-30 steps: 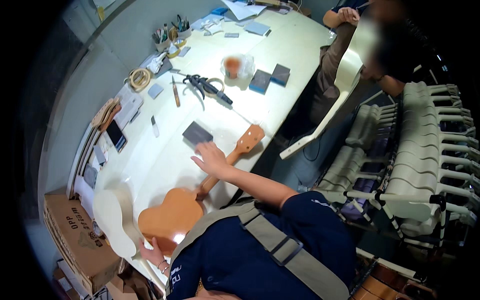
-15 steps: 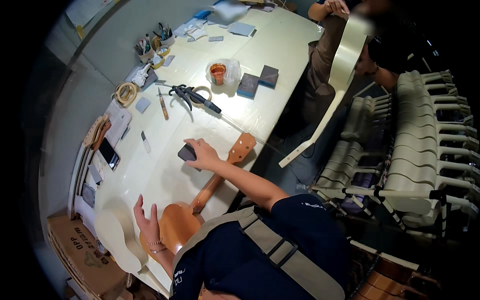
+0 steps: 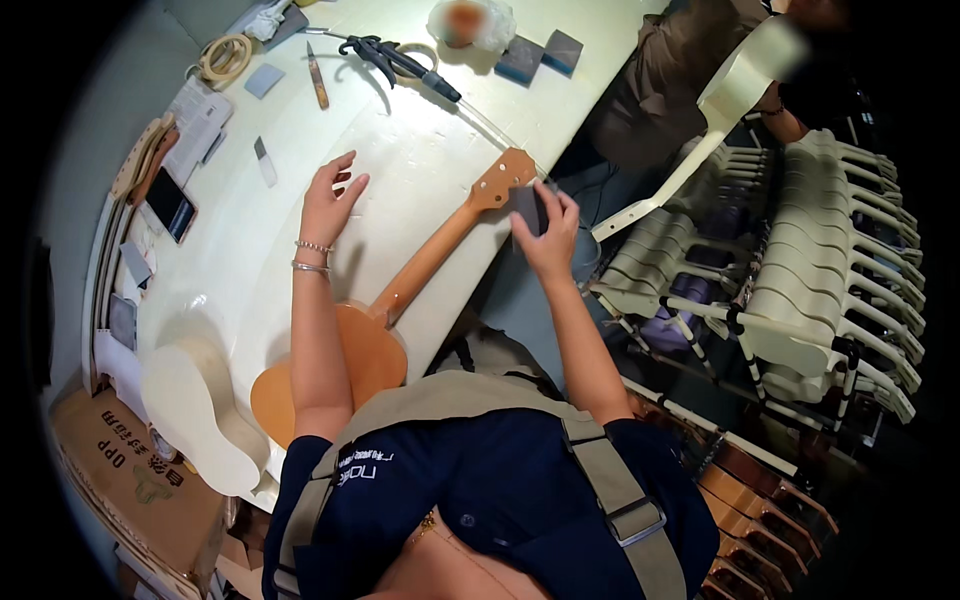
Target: The person sands the back and neck of a ukulele using a sanding block, then places it on a storage rack and picks up another ukulele to sand.
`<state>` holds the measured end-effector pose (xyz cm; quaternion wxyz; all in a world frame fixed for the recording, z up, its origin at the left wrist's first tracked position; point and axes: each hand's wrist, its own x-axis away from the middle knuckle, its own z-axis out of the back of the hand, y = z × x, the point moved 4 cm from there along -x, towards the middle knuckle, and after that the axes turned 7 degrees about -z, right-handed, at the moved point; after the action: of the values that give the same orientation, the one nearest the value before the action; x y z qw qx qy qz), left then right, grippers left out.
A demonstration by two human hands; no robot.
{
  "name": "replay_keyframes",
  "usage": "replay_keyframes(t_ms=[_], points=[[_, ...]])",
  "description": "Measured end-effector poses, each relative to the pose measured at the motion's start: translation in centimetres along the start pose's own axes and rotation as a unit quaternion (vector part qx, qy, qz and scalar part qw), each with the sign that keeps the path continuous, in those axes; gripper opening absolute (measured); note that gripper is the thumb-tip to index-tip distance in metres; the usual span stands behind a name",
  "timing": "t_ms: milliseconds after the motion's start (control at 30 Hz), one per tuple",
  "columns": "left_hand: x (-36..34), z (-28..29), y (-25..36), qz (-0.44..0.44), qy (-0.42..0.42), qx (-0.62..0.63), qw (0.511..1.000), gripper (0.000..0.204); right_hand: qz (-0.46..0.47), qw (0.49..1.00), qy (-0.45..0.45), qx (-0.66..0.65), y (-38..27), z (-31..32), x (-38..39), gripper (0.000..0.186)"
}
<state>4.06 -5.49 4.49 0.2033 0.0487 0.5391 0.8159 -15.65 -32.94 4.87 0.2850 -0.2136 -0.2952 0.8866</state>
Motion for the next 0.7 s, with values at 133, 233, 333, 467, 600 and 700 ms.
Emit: replay_keyframes(t_ms=[133, 233, 333, 467, 600, 700], points=[[0.9, 0.2, -3.8, 0.074, 0.013, -0.045, 0.996, 0.038, 0.061, 0.992, 0.059, 0.092, -2.1, -0.1, -5.0, 0.054], [0.0, 1.3, -2.7, 0.056, 0.026, -0.052, 0.997, 0.036, 0.125, 0.978, 0.041, 0.162, -2.5, -2.5, -7.7, 0.05], [-0.8, 1.2, -3.3, 0.084, 0.025, -0.022, 0.996, 0.037, 0.112, 0.973, 0.072, 0.188, -2.7, -3.9, -8.8, 0.037], [-0.7, 0.6, -4.4, 0.069, -0.011, -0.052, 0.996, 0.036, 0.104, 0.968, 0.118, 0.196, -2.9, -4.8, -8.9, 0.032], [-0.2, 1.5, -4.0, 0.07, -0.01, -0.074, 0.995, 0.038, 0.157, 0.97, 0.063, 0.172, -5.8, -6.8, -3.1, 0.029], [-0.2, 1.3, -4.1, 0.077, -0.031, -0.097, 0.992, 0.039, 0.197, 0.963, 0.024, 0.183, -5.6, -6.8, -2.4, 0.03]])
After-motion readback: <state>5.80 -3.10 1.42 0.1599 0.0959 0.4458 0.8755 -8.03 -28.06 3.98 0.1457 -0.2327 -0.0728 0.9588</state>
